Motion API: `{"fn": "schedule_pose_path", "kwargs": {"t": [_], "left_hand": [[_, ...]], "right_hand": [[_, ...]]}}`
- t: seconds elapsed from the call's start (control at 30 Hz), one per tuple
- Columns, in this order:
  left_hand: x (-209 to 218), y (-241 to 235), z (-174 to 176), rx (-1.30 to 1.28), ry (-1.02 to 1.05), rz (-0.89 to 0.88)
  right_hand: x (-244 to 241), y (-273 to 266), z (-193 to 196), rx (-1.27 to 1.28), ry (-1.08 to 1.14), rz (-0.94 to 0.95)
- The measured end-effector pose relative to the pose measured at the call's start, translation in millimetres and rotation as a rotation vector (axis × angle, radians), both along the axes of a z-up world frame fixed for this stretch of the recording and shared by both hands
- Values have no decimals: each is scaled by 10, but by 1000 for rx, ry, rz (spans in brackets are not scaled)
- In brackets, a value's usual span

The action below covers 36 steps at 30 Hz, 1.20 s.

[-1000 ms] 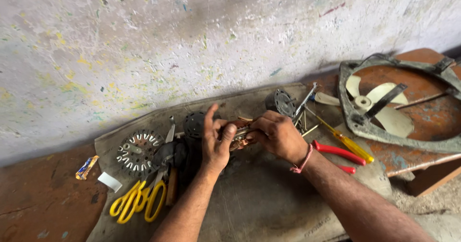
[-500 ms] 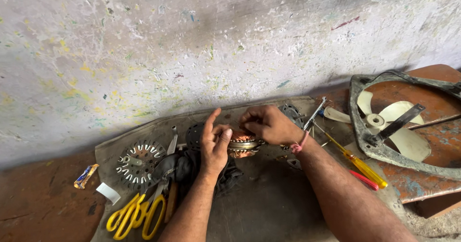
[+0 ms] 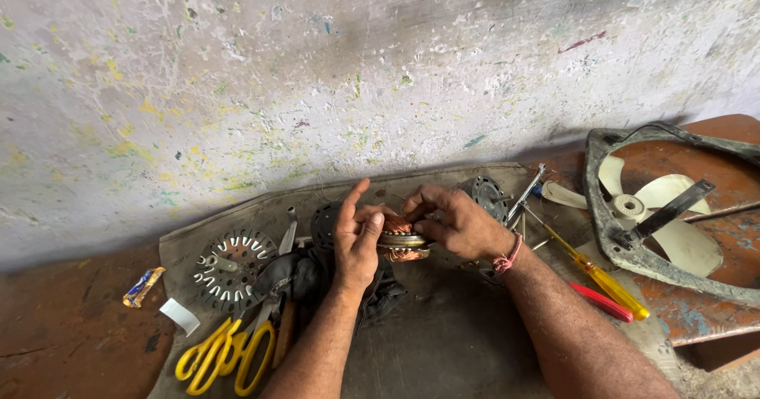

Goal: The person is handling a motor stator, using their hands to thread and arrange wires within the copper coils. They move the stator around on the workbench while working on the wiring by hand.

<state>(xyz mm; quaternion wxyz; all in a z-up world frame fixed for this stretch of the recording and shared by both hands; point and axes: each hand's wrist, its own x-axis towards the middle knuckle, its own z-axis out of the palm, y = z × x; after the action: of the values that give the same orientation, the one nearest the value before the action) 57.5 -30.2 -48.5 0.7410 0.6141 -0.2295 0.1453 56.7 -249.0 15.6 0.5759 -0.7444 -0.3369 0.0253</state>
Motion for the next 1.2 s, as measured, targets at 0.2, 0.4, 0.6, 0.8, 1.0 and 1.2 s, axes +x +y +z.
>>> {"fn": "schedule_pose_path", "kwargs": {"t": [0.2,0.4,0.6,0.8,1.0,1.2], "left_hand": [[70,2,-18,-71,101,-113],[134,42,-93,-75,181,-120],[192,30,-208,-36,187,0],[194,18,-194,-38,147,3],[181,15,-148,-42,175,-58],[164,6,-120,-27,149,-59]], "right_hand": [[13,73,-92,37,19,-107],[10,83,-99,65,35,-120],[48,49,-91,-23,141,-32],[56,35,-92,-51,143,-54],[72,40,-129,-112,129,-124],[63,55,-149,-80,121,-145]]}}
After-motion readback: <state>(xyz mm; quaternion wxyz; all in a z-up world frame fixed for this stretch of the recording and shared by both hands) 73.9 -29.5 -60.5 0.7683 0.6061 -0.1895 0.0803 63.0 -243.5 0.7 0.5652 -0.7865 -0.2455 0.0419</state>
